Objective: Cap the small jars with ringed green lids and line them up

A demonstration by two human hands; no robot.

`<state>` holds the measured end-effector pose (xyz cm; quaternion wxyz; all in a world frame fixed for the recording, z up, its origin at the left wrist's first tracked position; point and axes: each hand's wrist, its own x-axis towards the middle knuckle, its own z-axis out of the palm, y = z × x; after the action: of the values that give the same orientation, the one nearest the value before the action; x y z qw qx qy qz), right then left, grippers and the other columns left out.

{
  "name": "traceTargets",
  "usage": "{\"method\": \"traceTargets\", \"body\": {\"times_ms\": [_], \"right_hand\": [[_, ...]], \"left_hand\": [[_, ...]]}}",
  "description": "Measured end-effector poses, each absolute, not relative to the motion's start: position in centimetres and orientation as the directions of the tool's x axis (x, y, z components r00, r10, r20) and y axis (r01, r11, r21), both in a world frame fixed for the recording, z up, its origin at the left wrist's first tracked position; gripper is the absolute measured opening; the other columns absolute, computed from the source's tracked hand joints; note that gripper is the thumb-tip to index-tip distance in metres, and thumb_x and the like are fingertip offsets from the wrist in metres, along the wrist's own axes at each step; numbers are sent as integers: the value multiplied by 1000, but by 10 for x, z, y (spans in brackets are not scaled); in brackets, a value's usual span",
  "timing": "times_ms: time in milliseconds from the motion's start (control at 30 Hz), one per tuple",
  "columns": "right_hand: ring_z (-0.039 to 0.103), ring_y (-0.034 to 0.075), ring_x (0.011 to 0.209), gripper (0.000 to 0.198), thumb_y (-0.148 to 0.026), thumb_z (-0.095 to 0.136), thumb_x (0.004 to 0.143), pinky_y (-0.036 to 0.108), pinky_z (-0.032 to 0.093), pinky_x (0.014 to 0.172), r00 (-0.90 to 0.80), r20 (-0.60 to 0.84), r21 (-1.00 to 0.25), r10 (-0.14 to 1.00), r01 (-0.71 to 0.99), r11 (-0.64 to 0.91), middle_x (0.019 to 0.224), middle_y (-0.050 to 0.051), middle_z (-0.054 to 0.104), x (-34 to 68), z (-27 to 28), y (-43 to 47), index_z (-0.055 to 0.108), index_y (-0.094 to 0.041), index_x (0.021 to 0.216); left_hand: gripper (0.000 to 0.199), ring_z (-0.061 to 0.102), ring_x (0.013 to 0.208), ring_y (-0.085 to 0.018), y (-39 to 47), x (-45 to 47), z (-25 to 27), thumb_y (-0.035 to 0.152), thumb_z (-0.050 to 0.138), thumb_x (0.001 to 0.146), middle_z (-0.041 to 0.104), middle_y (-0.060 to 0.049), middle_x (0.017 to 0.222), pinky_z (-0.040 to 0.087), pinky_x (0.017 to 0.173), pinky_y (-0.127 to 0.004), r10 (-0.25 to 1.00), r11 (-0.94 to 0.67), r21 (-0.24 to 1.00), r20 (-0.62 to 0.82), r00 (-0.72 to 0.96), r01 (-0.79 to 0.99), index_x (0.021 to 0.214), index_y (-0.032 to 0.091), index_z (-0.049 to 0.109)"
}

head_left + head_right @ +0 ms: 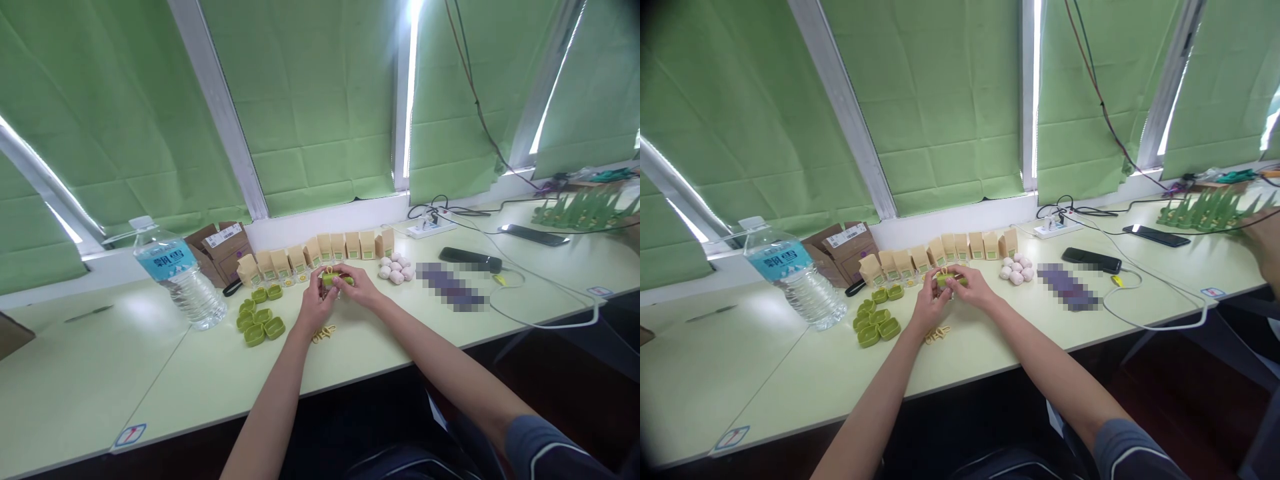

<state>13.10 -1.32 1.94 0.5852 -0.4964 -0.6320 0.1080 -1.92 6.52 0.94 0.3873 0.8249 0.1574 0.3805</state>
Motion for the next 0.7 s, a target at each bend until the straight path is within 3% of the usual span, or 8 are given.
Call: {"method": "traceTargets", "body": {"times_ms": [367,700], "right_hand": [[66,20,91,32,-44,52,94,31,53,80,163,620,-731,767,474,490,103,6,71,130,18,-13,66,-21,111],[64,18,88,27,-36,45,97,29,50,77,227,658,-700,717,534,473,97,4,71,133,17,-10,68,-22,104]], "left_hand": [[51,62,78,-15,72,-18,4,47,58,90,66,-5,100,51,72,-28,541,-604,785,531,652,-137,133,24,43],[47,60,74,-13,73,-18,4,45,59,90,64,-3,96,50,72,-27,544,-629,771,529,652,-101,130,25,46]]}}
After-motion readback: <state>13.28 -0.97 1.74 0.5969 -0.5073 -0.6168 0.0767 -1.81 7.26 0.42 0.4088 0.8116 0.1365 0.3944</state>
